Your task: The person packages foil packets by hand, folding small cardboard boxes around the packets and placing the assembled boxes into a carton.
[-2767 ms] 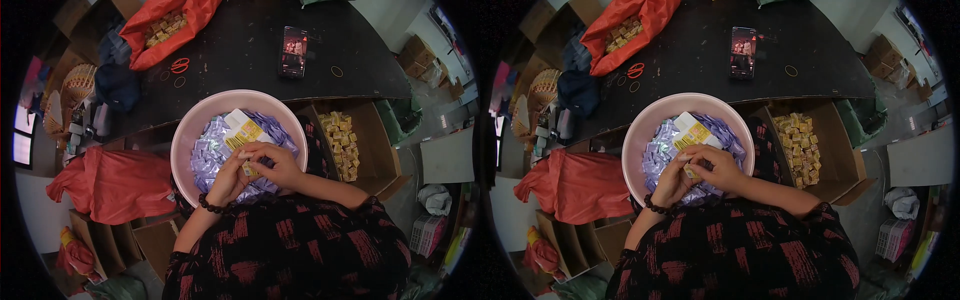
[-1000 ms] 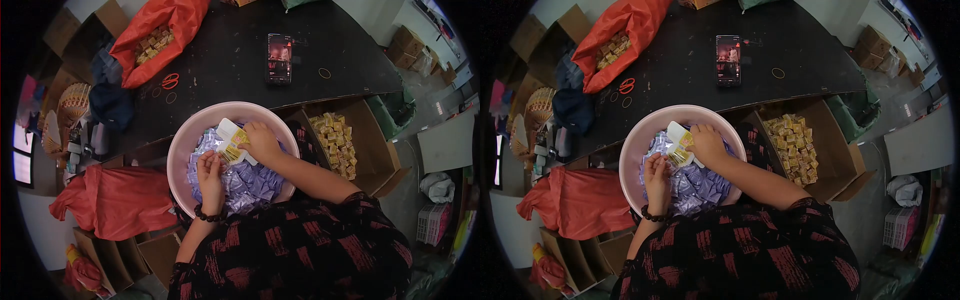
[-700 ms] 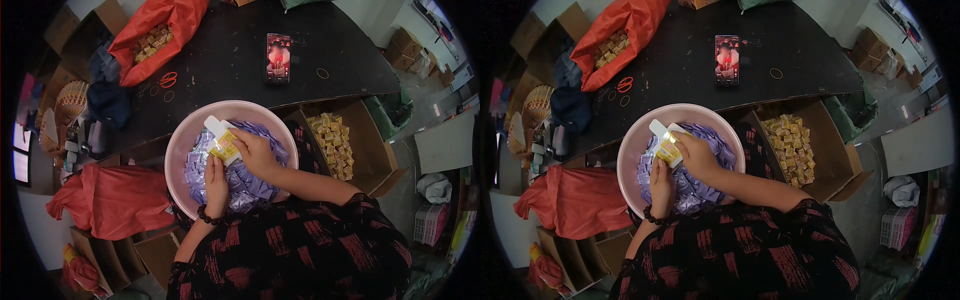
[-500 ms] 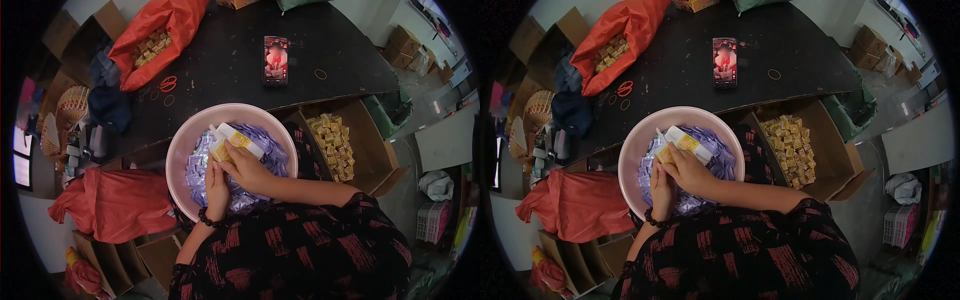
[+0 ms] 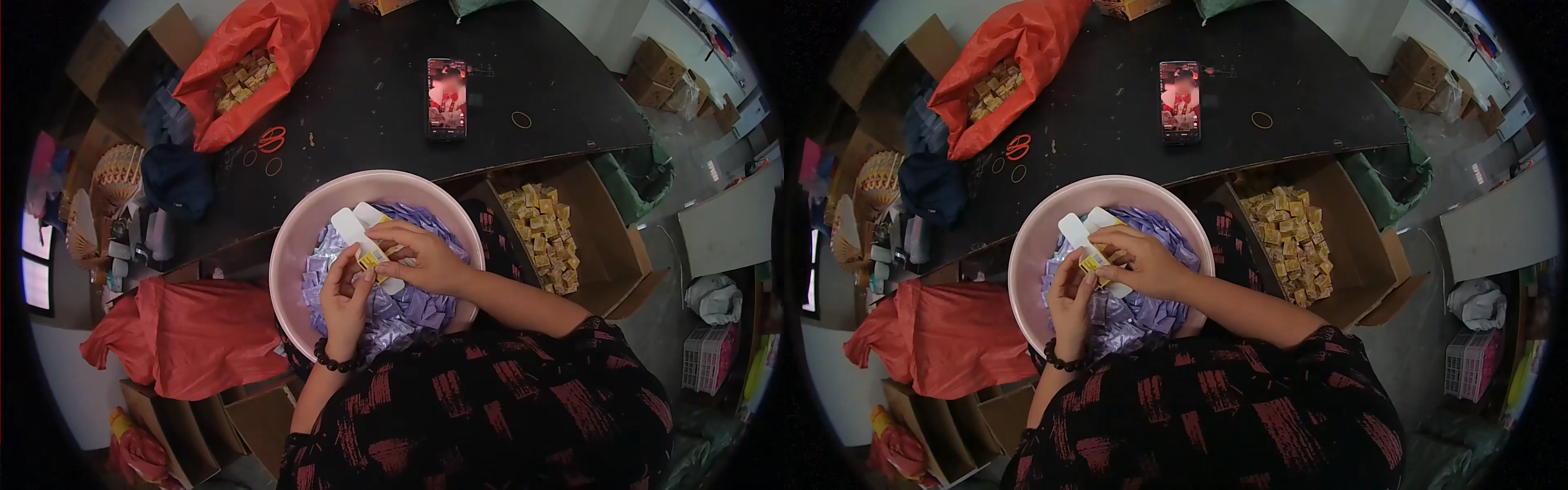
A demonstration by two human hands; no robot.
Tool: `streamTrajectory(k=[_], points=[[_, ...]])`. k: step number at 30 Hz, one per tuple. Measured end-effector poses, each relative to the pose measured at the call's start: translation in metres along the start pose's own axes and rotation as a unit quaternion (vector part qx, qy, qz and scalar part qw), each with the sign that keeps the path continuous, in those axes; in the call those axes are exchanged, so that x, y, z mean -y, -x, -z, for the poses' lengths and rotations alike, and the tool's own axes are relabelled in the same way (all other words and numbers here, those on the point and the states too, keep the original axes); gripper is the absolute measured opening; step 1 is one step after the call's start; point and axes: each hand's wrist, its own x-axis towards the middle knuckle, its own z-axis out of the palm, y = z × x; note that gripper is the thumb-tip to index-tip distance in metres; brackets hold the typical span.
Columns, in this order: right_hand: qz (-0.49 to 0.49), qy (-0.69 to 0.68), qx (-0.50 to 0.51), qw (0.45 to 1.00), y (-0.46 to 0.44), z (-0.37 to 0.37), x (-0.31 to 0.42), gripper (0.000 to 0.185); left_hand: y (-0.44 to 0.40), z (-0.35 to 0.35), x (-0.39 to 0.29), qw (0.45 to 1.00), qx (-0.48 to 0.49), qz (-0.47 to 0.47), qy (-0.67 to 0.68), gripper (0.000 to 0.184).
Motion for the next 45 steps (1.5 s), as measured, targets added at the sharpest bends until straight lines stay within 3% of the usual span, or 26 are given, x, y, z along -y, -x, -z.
streamTrajectory(k=[8,10,14,17,19,23,26,32,35,37,42,45], points=[[-0.032,0.004,0.107,0.994,0.000,0.014,-0.010,0.034,0.003,-0.006,-0.006,0.999,0.030,0.004,-0.015,0.039],[-0.036,-0.068,0.077,0.994,0.002,0.011,-0.019,0.028,0.002,-0.005,-0.005,0.999,0.036,0.014,-0.015,0.038],[-0.033,-0.010,-0.005,0.999,0.007,0.006,-0.019,0.023,0.003,-0.001,0.000,0.998,0.047,0.030,-0.036,0.036],[-0.049,-0.098,0.050,0.993,0.005,0.008,-0.025,0.015,0.002,-0.002,0.010,0.999,0.032,0.013,-0.026,0.037],[-0.057,-0.090,-0.011,0.994,0.006,0.004,-0.026,0.010,0.002,-0.003,0.012,1.000,0.011,-0.008,0.004,0.039],[-0.080,-0.119,-0.050,0.988,0.005,0.002,-0.022,0.009,0.002,-0.005,0.008,0.999,0.014,0.026,0.033,0.042],[-0.107,-0.069,0.003,0.992,0.005,0.006,-0.025,0.011,0.003,-0.005,0.007,0.999,0.033,0.030,0.009,0.042],[-0.108,-0.108,-0.045,0.987,0.009,0.008,-0.018,0.014,0.002,-0.007,0.001,0.996,0.079,0.034,0.004,0.045],[-0.050,-0.085,-0.019,0.995,0.015,0.015,-0.020,0.014,0.003,-0.007,0.001,0.995,0.087,0.044,-0.002,0.045],[0.029,0.104,0.012,0.994,0.019,0.021,-0.015,0.014,0.003,-0.008,0.001,0.994,0.090,0.053,-0.009,0.045],[0.084,0.179,-0.013,0.980,0.034,0.013,-0.015,0.015,0.006,-0.003,0.010,0.985,0.143,0.096,0.022,0.042],[0.102,0.179,-0.029,0.978,0.039,0.010,-0.024,0.016,0.004,-0.001,0.014,0.985,0.160,0.057,-0.021,0.040]])
